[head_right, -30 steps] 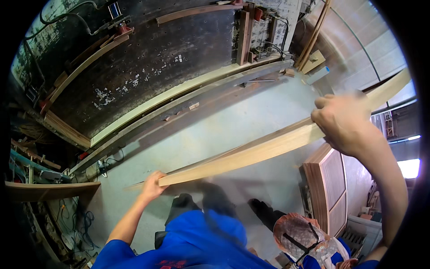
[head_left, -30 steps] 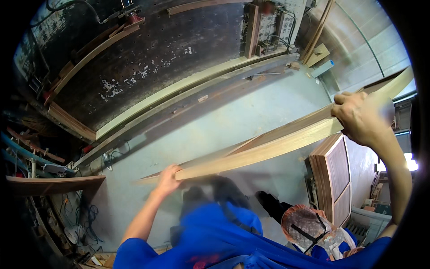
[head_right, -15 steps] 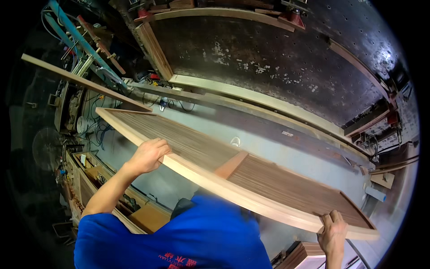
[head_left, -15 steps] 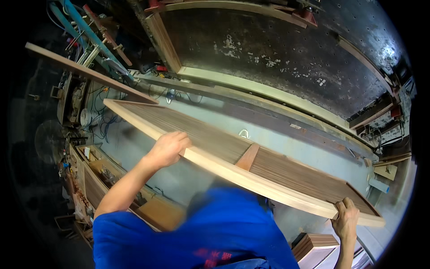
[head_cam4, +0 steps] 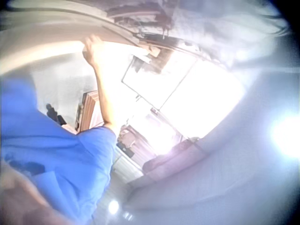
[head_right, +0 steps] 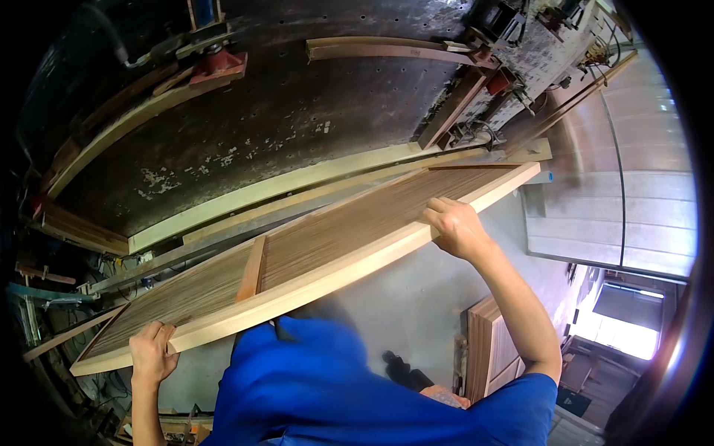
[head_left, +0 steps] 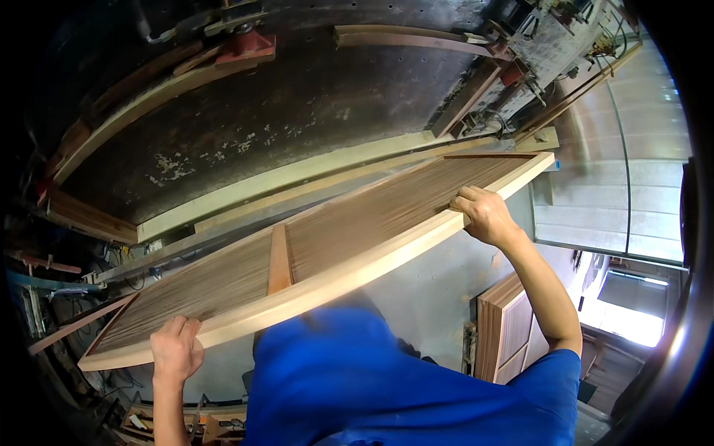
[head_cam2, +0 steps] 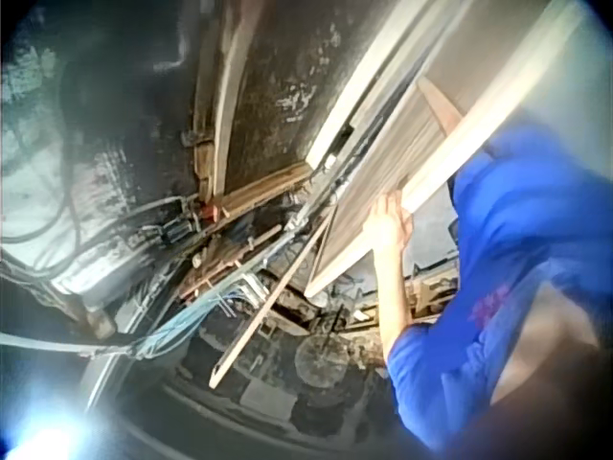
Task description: The person handles large wooden panels in a workshop, wiping them with a cloth and sanding the edges with a sanding block. They repeatedly flip the panels over and move them between a workbench and a vertical jig, while another person works in the background.
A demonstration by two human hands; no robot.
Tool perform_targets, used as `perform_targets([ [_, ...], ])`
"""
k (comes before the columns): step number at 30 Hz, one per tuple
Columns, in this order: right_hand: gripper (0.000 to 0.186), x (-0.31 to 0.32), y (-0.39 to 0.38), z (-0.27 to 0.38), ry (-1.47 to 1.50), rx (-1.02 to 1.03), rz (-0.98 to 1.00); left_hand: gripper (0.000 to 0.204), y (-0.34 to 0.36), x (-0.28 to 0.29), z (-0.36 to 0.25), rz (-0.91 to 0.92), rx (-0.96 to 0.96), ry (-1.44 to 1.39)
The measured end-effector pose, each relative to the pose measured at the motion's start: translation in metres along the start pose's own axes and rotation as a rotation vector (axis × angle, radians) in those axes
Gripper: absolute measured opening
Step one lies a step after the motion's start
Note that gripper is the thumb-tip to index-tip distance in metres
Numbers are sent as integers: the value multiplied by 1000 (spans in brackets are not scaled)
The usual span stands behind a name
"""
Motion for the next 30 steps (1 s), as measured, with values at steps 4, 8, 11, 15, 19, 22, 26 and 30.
perform_targets([
  [4,18,-10,56,-33,75,39,-47,37,53,11,12,-64,3,3],
  [8,19,-21,97,-75,69,21,-43,34,113,26,15,-42,8,-12],
  [11,22,-28,122,-104,69,15,-38,33,147,25,23,-38,13,-9],
  [15,29,-34,165,-116,83,6,34,33,176,30,43,-29,12,-5],
  [19,42,-61,185,-114,117,4,35,33,180,21,70,204,93,127],
  [22,37,-47,192,-131,151,-40,86,28,219,12,84,181,22,95],
  [26,37,-82,190,-171,-35,-19,-38,22,237,-5,116,20,-31,4],
  [30,41,-91,197,-157,3,-44,-45,16,246,-10,137,85,-8,27],
])
Point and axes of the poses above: each hand's wrist, its own y-axis towards the middle knuckle, its own x-axis out of the back of the hand, z = x × y, the point moved 1 cm from there along y, towards the middle knuckle, and after that the axes turned 11 degrees about -x, right-handed, at the moved point
